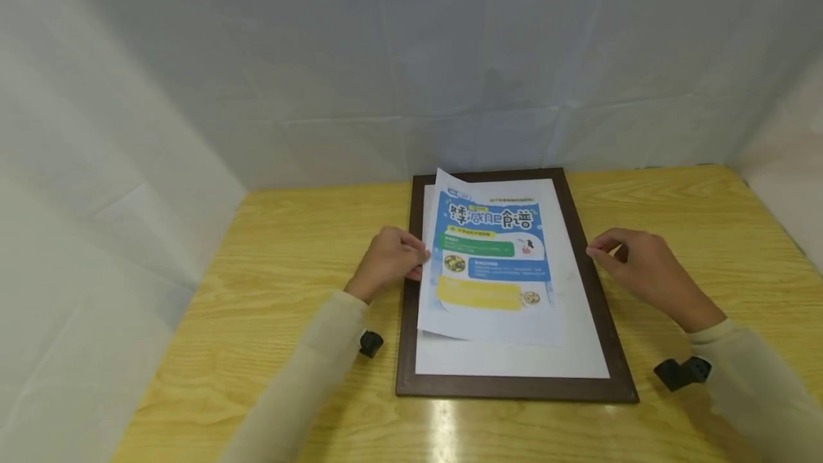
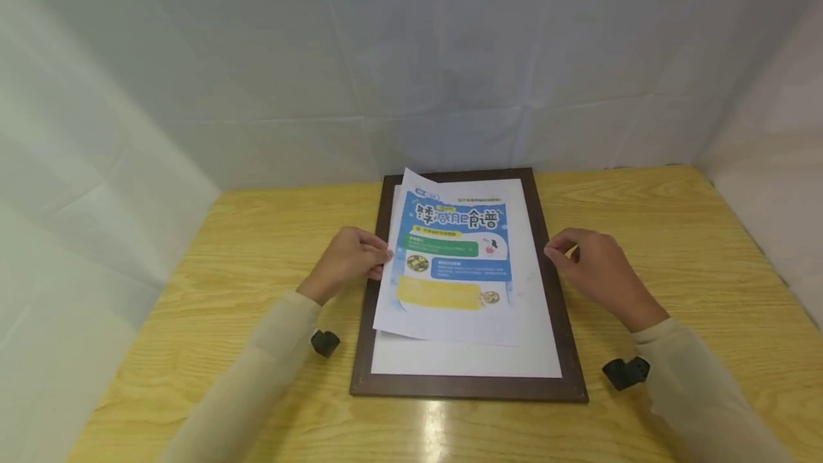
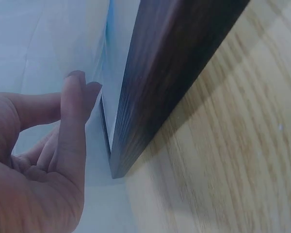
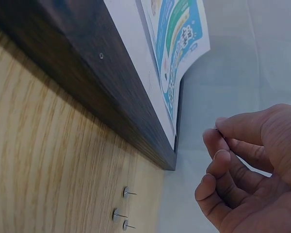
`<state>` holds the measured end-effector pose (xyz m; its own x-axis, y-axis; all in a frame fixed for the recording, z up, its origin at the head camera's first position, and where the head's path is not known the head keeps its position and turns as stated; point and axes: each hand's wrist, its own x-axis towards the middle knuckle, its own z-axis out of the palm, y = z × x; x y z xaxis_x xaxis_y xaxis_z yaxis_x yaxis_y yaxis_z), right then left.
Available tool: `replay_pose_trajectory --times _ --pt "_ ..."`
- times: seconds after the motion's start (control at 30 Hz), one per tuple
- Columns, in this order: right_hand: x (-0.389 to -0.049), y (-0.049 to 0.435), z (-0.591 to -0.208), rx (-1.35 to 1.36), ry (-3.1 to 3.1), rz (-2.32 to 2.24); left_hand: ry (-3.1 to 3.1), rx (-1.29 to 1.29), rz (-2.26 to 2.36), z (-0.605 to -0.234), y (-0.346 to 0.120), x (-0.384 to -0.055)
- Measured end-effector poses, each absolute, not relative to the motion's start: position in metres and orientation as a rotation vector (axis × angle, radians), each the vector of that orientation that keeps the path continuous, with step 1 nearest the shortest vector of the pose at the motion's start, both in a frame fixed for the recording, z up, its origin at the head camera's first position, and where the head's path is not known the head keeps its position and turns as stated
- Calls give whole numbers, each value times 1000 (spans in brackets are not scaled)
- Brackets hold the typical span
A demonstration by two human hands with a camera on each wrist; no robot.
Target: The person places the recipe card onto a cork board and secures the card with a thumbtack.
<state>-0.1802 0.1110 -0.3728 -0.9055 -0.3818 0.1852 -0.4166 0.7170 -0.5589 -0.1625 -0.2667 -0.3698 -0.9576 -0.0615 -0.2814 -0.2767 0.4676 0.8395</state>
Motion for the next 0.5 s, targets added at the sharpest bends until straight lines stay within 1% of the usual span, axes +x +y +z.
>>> replay_pose_trajectory --times 0.5 --pt "-179 94 -374 587 -2848 962 2494 -227 1321 -368 -271 -172"
